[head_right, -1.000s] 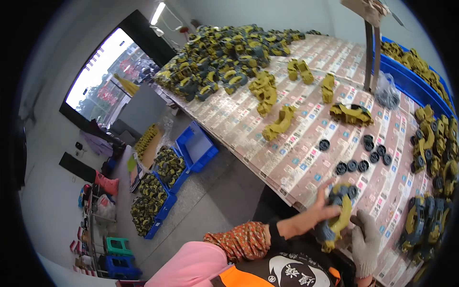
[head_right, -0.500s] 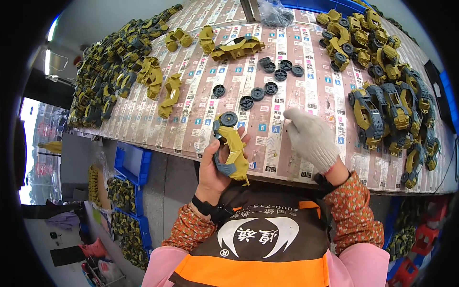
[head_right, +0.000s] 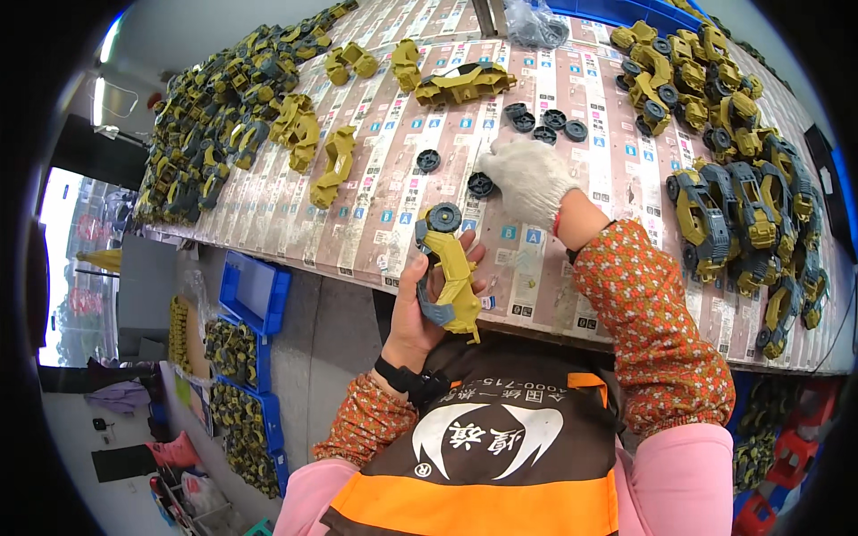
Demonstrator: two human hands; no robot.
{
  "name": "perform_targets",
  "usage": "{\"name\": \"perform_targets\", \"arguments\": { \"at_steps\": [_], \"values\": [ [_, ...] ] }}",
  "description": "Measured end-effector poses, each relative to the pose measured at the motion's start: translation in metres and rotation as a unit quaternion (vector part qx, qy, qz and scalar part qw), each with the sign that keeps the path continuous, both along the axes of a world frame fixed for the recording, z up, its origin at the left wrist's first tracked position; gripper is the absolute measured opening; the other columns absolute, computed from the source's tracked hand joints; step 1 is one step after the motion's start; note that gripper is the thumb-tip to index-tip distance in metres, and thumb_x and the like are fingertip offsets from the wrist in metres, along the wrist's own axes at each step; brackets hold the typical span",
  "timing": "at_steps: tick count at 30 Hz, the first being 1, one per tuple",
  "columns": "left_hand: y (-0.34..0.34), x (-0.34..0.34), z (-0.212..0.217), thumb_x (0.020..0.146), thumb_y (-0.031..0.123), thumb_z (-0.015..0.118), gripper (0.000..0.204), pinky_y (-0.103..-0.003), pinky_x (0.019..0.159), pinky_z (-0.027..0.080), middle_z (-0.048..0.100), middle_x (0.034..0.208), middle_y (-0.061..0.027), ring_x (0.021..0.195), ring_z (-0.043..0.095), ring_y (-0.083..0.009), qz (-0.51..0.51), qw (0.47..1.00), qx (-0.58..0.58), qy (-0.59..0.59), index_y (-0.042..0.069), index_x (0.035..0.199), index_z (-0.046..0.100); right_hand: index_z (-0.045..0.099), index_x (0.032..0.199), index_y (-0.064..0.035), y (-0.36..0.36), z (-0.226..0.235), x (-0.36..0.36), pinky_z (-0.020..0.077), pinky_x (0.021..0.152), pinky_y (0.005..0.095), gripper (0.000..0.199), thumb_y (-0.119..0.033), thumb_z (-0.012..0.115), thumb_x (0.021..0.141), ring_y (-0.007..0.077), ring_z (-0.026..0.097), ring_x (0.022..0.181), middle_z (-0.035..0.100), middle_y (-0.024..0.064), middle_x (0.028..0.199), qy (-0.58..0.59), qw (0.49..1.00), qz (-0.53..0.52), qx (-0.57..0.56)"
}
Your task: The person assembles yellow and grey toy excavators at a workbench. They pick up a yellow body, attach grey wheels, and place the completed unit on the table. The process is repeated for multiple units using parts from piles on the table.
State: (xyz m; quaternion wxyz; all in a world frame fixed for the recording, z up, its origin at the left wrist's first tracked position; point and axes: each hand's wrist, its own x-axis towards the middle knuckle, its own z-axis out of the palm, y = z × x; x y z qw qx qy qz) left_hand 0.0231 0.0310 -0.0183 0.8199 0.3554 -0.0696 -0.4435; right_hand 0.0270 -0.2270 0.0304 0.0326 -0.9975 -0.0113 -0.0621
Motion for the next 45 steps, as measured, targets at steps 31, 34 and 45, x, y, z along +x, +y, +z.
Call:
{"name": "perform_targets", "arguments": {
  "at_steps": [31, 34, 45],
  "values": [
    [-0.033, -0.028, 0.016, 0.104, 0.013, 0.067, 0.061, -0.035, 0.105, 0.052, 0.056, 0.134, -0.0091, 0.119, 0.059, -0.0162, 0.172, 0.974, 0.077, -0.122, 0.007, 0.155, 0.034, 0.061, 0.143, 0.0026, 0.094, 0.001, -0.167, 0.0585, 0.094, 0.0392, 0.045, -0.009, 0.069, 0.1, 0.0314, 0.075, 0.108, 0.073, 0.0225, 0.118, -0.005, 0.79, -0.172, 0.589],
    [-0.034, -0.031, 0.01, 0.102, 0.012, 0.069, 0.066, -0.035, 0.109, 0.046, 0.052, 0.137, -0.0095, 0.123, 0.054, -0.0156, 0.177, 0.961, 0.108, -0.182, 0.004, 0.157, 0.032, 0.062, 0.139, 0.0044, 0.098, -0.012, -0.172, 0.0589, 0.09, 0.0431, 0.043, -0.009, 0.071, 0.099, 0.0401, 0.075, 0.104, 0.073, 0.0273, 0.11, -0.037, 0.858, -0.157, 0.487],
    [-0.037, -0.039, 0.022, 0.101, 0.012, 0.07, 0.074, -0.036, 0.111, 0.044, 0.048, 0.142, -0.0126, 0.126, 0.052, -0.0176, 0.219, 0.937, 0.121, -0.245, 0.003, 0.159, 0.027, 0.043, 0.154, 0.0102, 0.111, 0.005, -0.17, 0.0595, 0.074, 0.0451, 0.06, 0.004, 0.06, 0.097, 0.0401, 0.076, 0.083, 0.072, 0.0287, 0.105, 0.002, 0.919, -0.125, 0.374]
  ]
}}
